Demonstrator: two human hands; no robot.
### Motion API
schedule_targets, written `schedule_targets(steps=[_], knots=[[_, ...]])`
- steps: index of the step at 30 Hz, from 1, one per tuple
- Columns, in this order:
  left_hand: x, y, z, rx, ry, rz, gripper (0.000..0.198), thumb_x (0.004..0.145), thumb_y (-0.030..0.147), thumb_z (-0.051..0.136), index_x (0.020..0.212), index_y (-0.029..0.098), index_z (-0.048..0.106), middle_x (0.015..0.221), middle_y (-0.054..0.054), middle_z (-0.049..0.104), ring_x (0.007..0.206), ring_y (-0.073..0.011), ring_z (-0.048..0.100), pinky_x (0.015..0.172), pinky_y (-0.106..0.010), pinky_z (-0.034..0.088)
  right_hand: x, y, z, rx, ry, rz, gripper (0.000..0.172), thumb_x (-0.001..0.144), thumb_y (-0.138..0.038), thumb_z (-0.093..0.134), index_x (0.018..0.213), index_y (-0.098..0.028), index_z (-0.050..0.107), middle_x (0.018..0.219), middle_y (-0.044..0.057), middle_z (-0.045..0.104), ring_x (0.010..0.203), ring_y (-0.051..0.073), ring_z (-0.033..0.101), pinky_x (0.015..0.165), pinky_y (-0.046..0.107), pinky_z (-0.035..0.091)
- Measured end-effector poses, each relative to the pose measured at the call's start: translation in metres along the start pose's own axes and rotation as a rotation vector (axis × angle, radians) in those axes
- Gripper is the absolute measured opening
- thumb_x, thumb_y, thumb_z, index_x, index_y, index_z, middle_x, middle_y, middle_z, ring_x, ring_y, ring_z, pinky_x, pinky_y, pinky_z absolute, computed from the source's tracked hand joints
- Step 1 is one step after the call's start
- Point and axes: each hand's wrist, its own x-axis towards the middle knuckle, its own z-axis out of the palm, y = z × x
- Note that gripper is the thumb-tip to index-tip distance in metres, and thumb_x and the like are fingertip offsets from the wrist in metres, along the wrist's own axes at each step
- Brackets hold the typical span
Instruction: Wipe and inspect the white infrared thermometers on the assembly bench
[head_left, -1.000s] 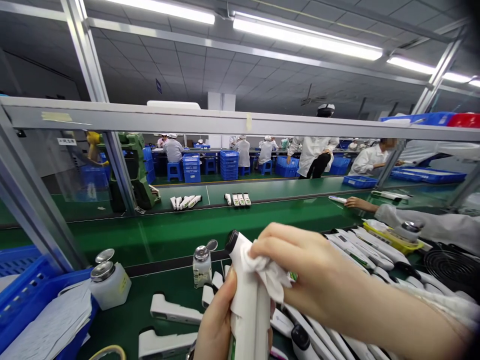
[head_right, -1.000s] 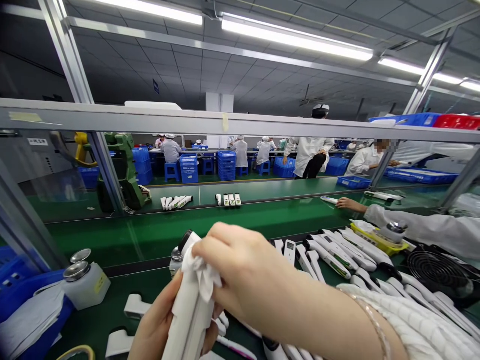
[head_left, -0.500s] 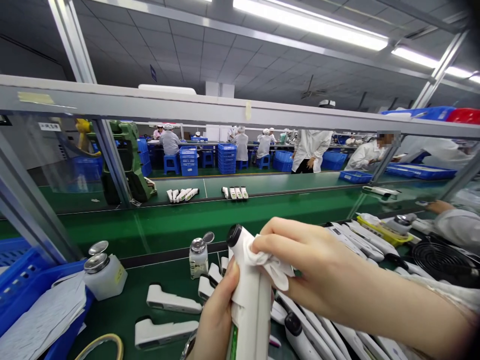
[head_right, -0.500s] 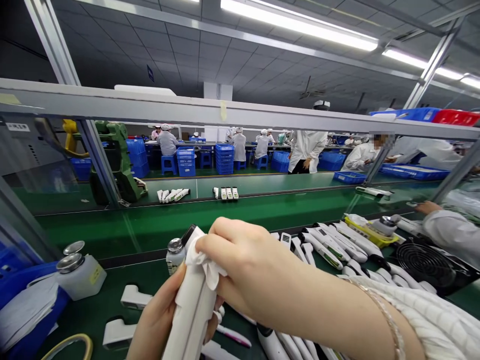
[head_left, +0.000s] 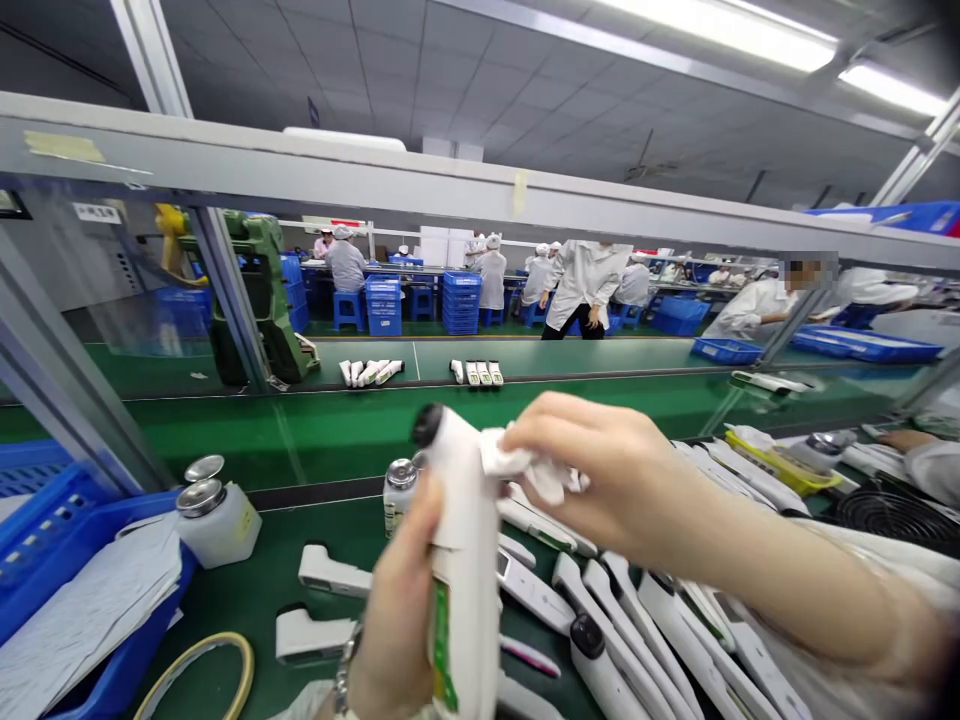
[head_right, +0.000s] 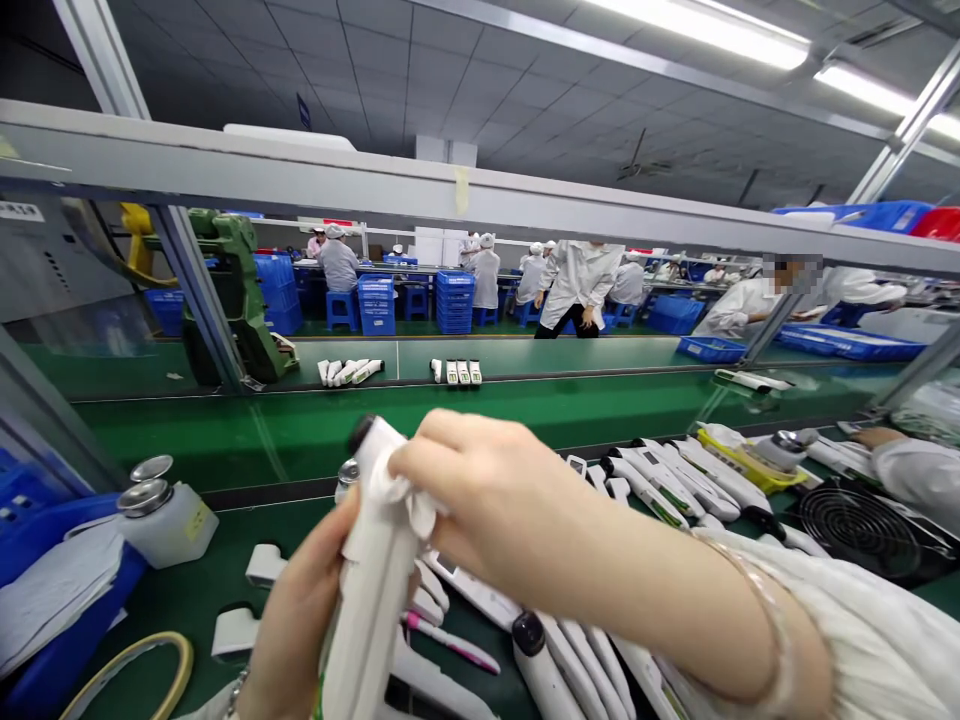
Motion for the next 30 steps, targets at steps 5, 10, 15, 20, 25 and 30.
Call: schedule_targets(steps=[5, 10, 15, 20, 25, 30], knots=[[-0.008, 0.045, -0.025, 0.039, 0.279, 0.574, 0.037, 0.082, 0.041, 0.048, 0.105, 0.017, 0.063, 0.093, -0.008, 0.068, 0.071, -0.0172, 0.063, 0.055, -0.025, 0.056, 0.044, 0.041, 0.064, 0.006, -0.037, 0.105, 0.017, 0.084, -0.018, 0.052, 0.098, -0.014, 0.061, 0.090, 0.007, 0.062, 0.078, 0.015, 0.057, 0.068, 0.024, 0.043], [-0.023, 0.070, -0.033, 0.029, 0.462, 0.823, 0.041, 0.083, 0.045, 0.042, 0.104, 0.019, 0.064, 0.100, -0.006, 0.067, 0.082, -0.0180, 0.062, 0.058, -0.024, 0.056, 0.087, 0.055, 0.141, -0.016, -0.274, 0.029, 0.014, 0.084, -0.018, 0.055, 0.095, -0.014, 0.063, 0.086, 0.004, 0.064, 0.076, 0.015, 0.060, 0.067, 0.028, 0.047], [-0.022, 0.075, -0.033, -0.065, 0.459, 0.697, 0.041, 0.080, 0.047, 0.047, 0.102, 0.018, 0.065, 0.099, -0.009, 0.066, 0.080, -0.0208, 0.062, 0.053, -0.026, 0.056, 0.098, 0.052, 0.169, -0.046, -0.406, 0.004, 0.018, 0.088, -0.029, 0.054, 0.087, -0.013, 0.061, 0.084, 0.002, 0.063, 0.077, 0.015, 0.060, 0.070, 0.033, 0.050], [-0.014, 0.077, -0.037, -0.114, 0.183, 0.478, 0.042, 0.083, 0.042, 0.045, 0.102, 0.011, 0.064, 0.087, -0.012, 0.064, 0.066, -0.0161, 0.057, 0.047, -0.022, 0.049, 0.100, 0.057, 0.167, -0.024, -0.354, 0.019, 0.013, 0.085, -0.025, 0.057, 0.084, -0.013, 0.062, 0.078, 0.001, 0.063, 0.070, 0.014, 0.060, 0.066, 0.030, 0.049], [-0.006, 0.070, -0.034, -0.167, -0.058, 0.119, 0.051, 0.087, 0.044, 0.034, 0.097, 0.004, 0.064, 0.068, -0.008, 0.055, 0.047, -0.0085, 0.044, 0.041, -0.018, 0.040, 0.093, 0.048, 0.100, 0.025, -0.046, 0.090, 0.010, 0.080, -0.014, 0.054, 0.087, -0.014, 0.061, 0.081, 0.006, 0.064, 0.074, 0.017, 0.059, 0.064, 0.026, 0.044], [0.003, 0.051, -0.028, -0.204, -0.127, 0.013, 0.046, 0.086, 0.042, 0.041, 0.098, 0.005, 0.065, 0.080, -0.011, 0.062, 0.049, -0.0074, 0.045, 0.047, -0.020, 0.042, 0.069, 0.009, 0.029, 0.223, 0.343, 0.009, 0.012, 0.079, -0.012, 0.057, 0.088, -0.020, 0.058, 0.080, 0.001, 0.060, 0.069, 0.013, 0.056, 0.059, 0.023, 0.043]])
